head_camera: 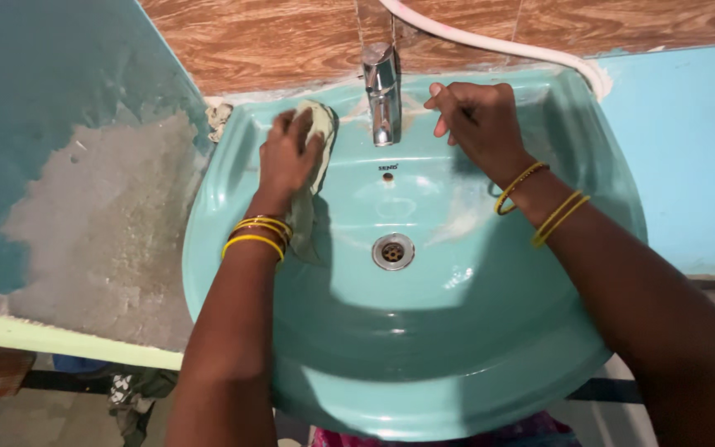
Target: The person cleans a light blue bathroom sink using a light green cloth. They wipe the basin, the faucet, and the surrounding countertop area while water runs from the tap. The person repeatedly wets and wrings the cloth to continue scrubbing the surfaces.
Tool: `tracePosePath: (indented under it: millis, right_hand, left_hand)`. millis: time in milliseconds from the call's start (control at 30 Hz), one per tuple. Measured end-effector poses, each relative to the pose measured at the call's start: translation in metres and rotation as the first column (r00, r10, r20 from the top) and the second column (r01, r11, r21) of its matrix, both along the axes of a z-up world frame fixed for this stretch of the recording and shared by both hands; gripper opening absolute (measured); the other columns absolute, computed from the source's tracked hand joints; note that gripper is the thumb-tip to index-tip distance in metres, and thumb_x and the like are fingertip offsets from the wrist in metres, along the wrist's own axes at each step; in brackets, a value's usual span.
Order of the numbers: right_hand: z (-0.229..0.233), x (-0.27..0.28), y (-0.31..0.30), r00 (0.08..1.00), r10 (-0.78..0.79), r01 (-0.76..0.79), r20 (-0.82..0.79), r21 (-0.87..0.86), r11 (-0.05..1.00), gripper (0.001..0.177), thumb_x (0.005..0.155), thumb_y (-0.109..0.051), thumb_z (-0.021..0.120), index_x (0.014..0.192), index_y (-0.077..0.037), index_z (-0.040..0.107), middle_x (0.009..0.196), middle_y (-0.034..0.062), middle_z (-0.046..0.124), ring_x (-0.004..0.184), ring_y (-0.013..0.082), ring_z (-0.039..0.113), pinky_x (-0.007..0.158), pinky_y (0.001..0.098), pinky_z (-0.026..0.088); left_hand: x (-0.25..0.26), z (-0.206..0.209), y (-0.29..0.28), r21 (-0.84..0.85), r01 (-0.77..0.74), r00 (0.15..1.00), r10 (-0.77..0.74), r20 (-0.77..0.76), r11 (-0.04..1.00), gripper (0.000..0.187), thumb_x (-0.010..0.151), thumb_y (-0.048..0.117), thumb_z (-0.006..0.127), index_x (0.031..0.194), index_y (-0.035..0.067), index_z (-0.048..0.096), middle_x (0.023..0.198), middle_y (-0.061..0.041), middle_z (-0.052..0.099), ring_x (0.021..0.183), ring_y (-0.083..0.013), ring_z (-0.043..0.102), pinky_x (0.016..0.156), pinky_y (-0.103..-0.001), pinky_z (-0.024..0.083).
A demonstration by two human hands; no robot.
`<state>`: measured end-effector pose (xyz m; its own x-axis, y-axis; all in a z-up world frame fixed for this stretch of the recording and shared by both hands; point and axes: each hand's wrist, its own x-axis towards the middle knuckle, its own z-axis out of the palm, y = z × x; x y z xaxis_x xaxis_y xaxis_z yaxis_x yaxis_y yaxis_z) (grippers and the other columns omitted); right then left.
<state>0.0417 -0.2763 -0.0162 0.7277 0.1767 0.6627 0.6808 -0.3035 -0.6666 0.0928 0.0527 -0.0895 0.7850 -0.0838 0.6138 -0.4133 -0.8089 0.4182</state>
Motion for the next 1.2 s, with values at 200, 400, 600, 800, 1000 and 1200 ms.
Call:
tracePosePath:
  millis: [200, 400, 600, 800, 1000, 1200]
  right_hand:
    - [-0.004, 0.014, -0.005, 0.998, 0.057, -0.057, -0.011, 0.013, 0.998, 0.036, 0.111, -0.027, 0.062, 0.094, 0.002, 0.076, 0.069, 0.0065, 0.069, 0.061, 0.0073, 0.066, 0.051, 0.0235, 0.052]
    - [-0.001, 0.009, 0.006, 0.988, -0.03, 0.016, -0.153, -0.092, 0.996, 0.04, 0.11, -0.029, 0.061, 0.09, 0.001, 0.077, 0.065, 0.0049, 0.068, 0.058, 0.0077, 0.065, 0.05, 0.0248, 0.05]
    - [-0.003, 0.007, 0.006, 0.978, -0.122, 0.101, -0.171, -0.126, 0.987, 0.052, 0.111, -0.039, 0.054, 0.089, 0.003, 0.076, 0.062, 0.0063, 0.068, 0.054, 0.0104, 0.063, 0.053, 0.0269, 0.052]
    - [-0.008, 0.01, -0.001, 0.967, -0.179, 0.155, -0.183, -0.139, 0.978, 0.059, 0.111, -0.043, 0.051, 0.086, 0.005, 0.075, 0.062, 0.0069, 0.067, 0.053, 0.011, 0.064, 0.053, 0.0269, 0.053]
    - [-0.01, 0.008, -0.008, 0.958, -0.2, 0.174, -0.206, -0.138, 0.975, 0.062, 0.112, -0.046, 0.05, 0.084, 0.004, 0.074, 0.062, 0.0081, 0.067, 0.053, 0.0124, 0.063, 0.054, 0.0278, 0.052]
    - [-0.01, 0.012, -0.008, 0.965, -0.208, 0.179, -0.157, -0.181, 0.967, 0.063, 0.111, -0.046, 0.048, 0.08, 0.002, 0.075, 0.061, 0.0082, 0.068, 0.053, 0.0125, 0.066, 0.053, 0.0274, 0.053]
  left_hand:
    - [0.007, -0.014, -0.007, 0.267, -0.092, 0.995, 0.101, -0.021, 0.959, 0.058, 0.099, 0.04, 0.057, 0.15, 0.013, 0.055, 0.137, -0.023, 0.052, 0.125, -0.0395, 0.052, 0.102, -0.056, 0.039]
    - [-0.005, -0.035, -0.07, 0.313, -0.151, 0.986, 0.12, 0.118, 0.938, 0.047, 0.098, 0.039, 0.06, 0.14, 0.016, 0.062, 0.131, -0.018, 0.058, 0.129, -0.0335, 0.052, 0.108, -0.056, 0.034]
    - [-0.01, -0.025, -0.076, 0.296, 0.033, 0.977, -0.093, 0.19, 0.954, 0.043, 0.099, 0.027, 0.06, 0.139, 0.011, 0.063, 0.134, -0.018, 0.058, 0.123, -0.0337, 0.054, 0.102, -0.053, 0.038]
    - [0.01, -0.017, -0.051, 0.331, -0.035, 0.999, 0.022, 0.043, 0.943, 0.038, 0.096, 0.024, 0.06, 0.132, 0.018, 0.071, 0.131, -0.011, 0.061, 0.117, -0.0334, 0.056, 0.092, -0.052, 0.044]
    - [0.041, -0.032, 0.013, 0.425, -0.308, 0.951, 0.279, 0.132, 0.851, 0.028, 0.094, 0.027, 0.06, 0.113, 0.016, 0.076, 0.129, -0.015, 0.062, 0.119, -0.0389, 0.054, 0.088, -0.056, 0.044]
    - [0.033, -0.03, 0.047, 0.465, -0.454, 0.868, 0.494, 0.041, 0.76, 0.031, 0.091, 0.02, 0.06, 0.117, 0.011, 0.073, 0.122, -0.018, 0.062, 0.118, -0.0373, 0.053, 0.096, -0.056, 0.042]
